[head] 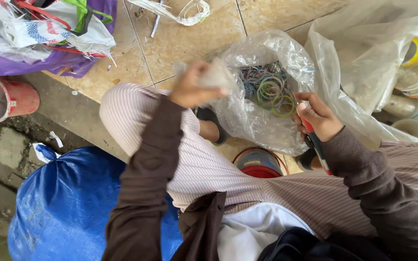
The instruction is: Cutting the rims off plastic cups and sorting them for recycling using a utility knife
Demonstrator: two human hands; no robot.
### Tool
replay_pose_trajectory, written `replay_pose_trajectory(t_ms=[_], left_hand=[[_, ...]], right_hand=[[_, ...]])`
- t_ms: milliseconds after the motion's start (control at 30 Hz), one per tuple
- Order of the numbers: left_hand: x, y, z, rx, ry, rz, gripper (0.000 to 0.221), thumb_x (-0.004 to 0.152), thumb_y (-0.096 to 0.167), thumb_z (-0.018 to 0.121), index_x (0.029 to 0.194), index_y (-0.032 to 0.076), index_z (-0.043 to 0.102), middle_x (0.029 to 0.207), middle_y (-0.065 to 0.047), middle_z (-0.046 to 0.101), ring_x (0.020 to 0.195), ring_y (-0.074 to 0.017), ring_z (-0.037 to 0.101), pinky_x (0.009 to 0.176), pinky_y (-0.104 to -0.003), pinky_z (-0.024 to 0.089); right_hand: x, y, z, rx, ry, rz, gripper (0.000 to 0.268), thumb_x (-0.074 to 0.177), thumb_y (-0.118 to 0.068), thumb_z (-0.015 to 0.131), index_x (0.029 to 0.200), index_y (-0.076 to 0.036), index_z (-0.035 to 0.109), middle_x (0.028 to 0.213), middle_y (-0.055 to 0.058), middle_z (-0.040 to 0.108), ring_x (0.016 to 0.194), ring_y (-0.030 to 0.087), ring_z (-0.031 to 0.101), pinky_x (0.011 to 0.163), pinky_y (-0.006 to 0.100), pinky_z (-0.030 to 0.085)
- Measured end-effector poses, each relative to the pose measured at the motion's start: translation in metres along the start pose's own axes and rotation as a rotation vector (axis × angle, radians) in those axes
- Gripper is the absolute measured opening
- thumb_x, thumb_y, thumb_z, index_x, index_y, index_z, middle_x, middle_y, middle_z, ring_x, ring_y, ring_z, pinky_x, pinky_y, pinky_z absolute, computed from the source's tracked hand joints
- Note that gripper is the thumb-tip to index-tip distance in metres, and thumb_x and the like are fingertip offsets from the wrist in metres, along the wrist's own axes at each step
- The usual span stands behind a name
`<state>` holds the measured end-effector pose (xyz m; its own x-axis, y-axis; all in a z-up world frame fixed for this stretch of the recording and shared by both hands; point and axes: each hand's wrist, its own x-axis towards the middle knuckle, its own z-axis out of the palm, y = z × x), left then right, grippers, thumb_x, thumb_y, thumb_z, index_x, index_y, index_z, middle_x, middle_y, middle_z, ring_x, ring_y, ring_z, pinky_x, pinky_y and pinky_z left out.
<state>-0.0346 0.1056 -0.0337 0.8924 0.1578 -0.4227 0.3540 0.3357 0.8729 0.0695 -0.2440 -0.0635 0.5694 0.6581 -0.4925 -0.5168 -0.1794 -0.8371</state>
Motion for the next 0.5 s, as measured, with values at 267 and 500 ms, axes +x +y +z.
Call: replay_pose_trajectory(t_ms=[267, 500], left_hand=[[0.058, -0.013, -0.105, 1.866, 0.447, -0.165, 0.053, 0.063, 0.024, 0.088, 0.109, 0.004, 0.071, 0.123, -0.03, 0.058, 0.084, -0.0426, 0.069, 0.071, -0.048, 0.059], [0.108, -0.127, -0.19, 1.783, 0.424, -0.366, 0.034, 0.067, 0.011, 0.085, 0.1, 0.012, 0.077, 0.106, -0.016, 0.073, 0.097, -0.0343, 0.07, 0.081, -0.044, 0.057]], right_hand=[[-0.02, -0.06, 0.011, -0.174, 0.089, -0.103, 0.037, 0.106, -0.01, 0.04, 0.142, -0.001, 0.047, 0.076, 0.005, 0.049, 0.058, 0.013, 0.042, 0.049, 0.028, 0.042], [-0.047, -0.101, -0.037, -0.042, 0.238, -0.188, 0.032, 0.113, -0.015, 0.039, 0.142, -0.015, 0.054, 0.083, -0.001, 0.055, 0.066, 0.008, 0.052, 0.055, 0.023, 0.049]])
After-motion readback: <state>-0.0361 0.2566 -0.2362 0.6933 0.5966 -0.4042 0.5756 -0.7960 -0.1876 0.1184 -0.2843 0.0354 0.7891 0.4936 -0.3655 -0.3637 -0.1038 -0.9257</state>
